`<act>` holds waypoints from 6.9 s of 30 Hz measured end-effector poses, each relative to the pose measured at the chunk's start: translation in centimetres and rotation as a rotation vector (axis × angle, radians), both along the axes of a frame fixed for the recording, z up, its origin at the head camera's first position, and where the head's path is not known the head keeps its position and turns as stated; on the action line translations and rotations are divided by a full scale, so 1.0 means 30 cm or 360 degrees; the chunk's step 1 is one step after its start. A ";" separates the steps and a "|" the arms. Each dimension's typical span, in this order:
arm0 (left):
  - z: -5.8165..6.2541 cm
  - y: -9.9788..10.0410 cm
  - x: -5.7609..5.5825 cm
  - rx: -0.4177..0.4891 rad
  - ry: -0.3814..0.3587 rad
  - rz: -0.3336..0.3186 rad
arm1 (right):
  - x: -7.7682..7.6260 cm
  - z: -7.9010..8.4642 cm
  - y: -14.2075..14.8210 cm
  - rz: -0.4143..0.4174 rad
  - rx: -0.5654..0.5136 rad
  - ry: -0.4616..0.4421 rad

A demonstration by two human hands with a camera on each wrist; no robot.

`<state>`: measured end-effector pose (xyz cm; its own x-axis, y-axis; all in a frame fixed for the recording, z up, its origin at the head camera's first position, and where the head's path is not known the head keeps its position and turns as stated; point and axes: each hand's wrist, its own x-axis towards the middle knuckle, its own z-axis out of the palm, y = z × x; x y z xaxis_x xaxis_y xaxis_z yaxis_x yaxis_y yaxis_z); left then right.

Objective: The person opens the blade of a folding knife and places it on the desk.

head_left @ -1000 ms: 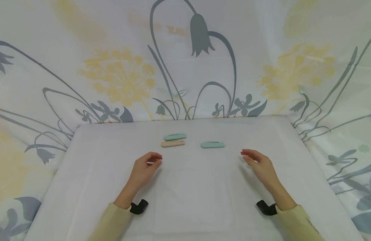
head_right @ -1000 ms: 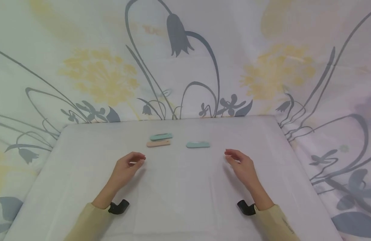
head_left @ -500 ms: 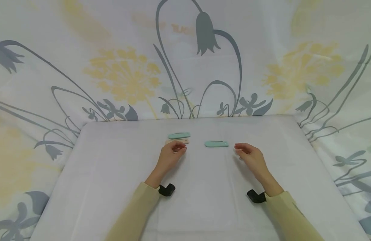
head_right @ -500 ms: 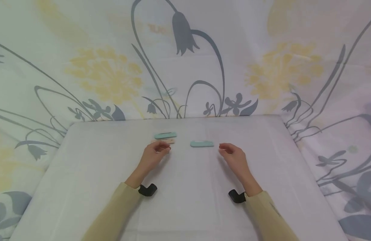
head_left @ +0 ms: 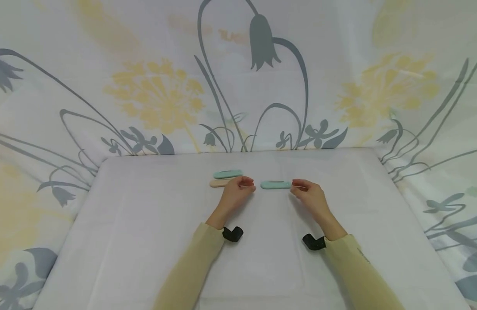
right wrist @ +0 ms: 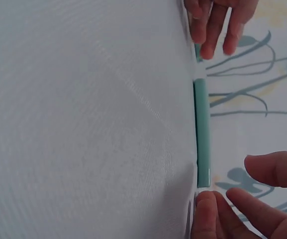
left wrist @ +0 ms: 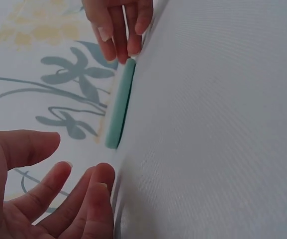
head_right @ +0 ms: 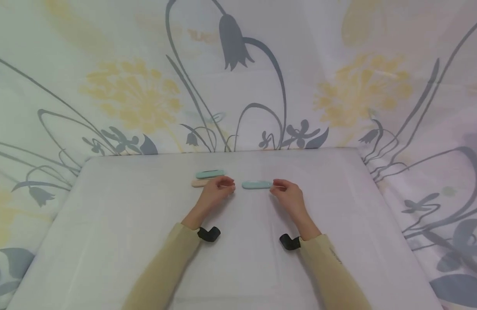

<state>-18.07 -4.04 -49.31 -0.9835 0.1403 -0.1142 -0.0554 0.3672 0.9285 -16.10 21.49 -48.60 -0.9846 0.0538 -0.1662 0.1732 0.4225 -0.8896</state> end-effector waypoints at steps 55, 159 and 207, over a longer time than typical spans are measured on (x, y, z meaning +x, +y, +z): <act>-0.003 0.062 0.045 0.0093 -0.0049 0.0124 | 0.053 0.007 -0.070 -0.0126 -0.0146 0.0033; 0.016 -0.111 0.261 0.0332 -0.0233 -0.0150 | 0.168 0.048 -0.252 0.0138 -0.0622 -0.0010; 0.027 -0.208 0.254 0.0355 -0.0219 -0.0082 | 0.122 0.093 -0.188 0.0223 -0.0697 -0.0055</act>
<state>-10.45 -10.27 -48.50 -0.9517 0.2265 -0.2072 -0.1735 0.1599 0.9718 -12.45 15.86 -45.81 -0.9709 -0.1622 -0.1763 0.1737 0.0298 -0.9843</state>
